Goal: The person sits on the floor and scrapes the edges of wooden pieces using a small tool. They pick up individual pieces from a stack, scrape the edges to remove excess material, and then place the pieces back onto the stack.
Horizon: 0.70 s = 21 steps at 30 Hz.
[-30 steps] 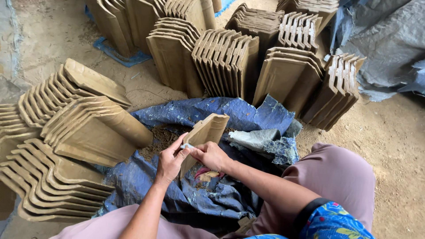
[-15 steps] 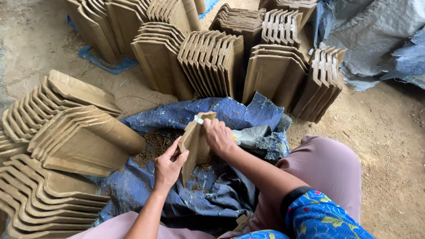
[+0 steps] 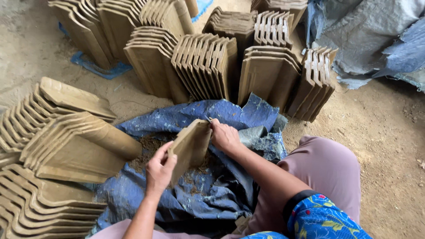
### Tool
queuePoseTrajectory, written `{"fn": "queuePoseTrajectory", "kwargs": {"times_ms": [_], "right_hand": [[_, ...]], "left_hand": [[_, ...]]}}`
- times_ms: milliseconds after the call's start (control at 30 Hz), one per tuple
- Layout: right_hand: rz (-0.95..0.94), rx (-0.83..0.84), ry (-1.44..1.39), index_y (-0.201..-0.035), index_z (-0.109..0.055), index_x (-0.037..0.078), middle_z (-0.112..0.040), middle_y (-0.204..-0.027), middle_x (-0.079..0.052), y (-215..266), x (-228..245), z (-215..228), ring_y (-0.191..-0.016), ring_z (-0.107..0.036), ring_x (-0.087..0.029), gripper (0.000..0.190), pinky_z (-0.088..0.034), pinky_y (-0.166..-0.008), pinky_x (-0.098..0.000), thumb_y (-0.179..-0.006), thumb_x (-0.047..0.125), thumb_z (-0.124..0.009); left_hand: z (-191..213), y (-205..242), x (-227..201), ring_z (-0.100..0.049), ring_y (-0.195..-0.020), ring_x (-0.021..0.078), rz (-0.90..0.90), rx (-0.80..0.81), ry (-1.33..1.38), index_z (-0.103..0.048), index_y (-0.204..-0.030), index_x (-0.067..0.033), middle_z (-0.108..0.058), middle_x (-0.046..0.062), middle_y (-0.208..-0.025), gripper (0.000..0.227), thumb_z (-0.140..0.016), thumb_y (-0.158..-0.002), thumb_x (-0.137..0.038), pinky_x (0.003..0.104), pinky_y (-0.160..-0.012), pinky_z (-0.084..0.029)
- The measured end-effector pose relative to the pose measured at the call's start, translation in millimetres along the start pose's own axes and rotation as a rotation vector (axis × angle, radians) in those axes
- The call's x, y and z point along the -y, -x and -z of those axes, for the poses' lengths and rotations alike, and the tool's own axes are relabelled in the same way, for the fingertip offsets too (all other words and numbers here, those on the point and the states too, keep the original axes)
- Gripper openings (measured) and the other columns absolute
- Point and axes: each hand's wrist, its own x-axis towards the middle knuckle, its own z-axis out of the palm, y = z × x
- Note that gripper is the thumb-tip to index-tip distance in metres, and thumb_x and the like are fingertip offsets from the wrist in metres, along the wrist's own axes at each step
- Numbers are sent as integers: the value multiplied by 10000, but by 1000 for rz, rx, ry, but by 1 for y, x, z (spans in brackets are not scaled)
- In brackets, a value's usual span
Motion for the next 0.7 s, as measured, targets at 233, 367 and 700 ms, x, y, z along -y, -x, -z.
{"fn": "queuePoseTrajectory", "kwargs": {"times_ms": [233,367,700], "right_hand": [[-30,98,-9,-965,-515,196,-683,-858,-144,1,-18,-25,-860,-671,-402,197,-518,-764,-512,-800,211,-408],[30,88,34,-964,-504,145,-677,-862,-173,-4,-28,-46,-870,-672,-398,199,-520,-772,-515,-799,208,-412],[-91,84,103,-919,-613,90,-686,-840,-188,5,-67,-82,-885,-677,-395,317,-532,-780,-509,-876,322,-400]], "left_hand": [[11,-36,36,-627,-1082,245,-30,-8,-402,-611,-1240,-396,-642,-25,-1217,484,-681,-780,-263,403,-878,-519],[15,-30,32,-631,-1068,229,-79,-19,-562,-601,-1241,-382,-634,-61,-1201,453,-636,-834,-185,417,-892,-519],[20,-39,64,-633,-1036,300,-160,12,-822,-537,-1242,-459,-570,-22,-1094,437,-636,-835,-333,489,-921,-502]]}}
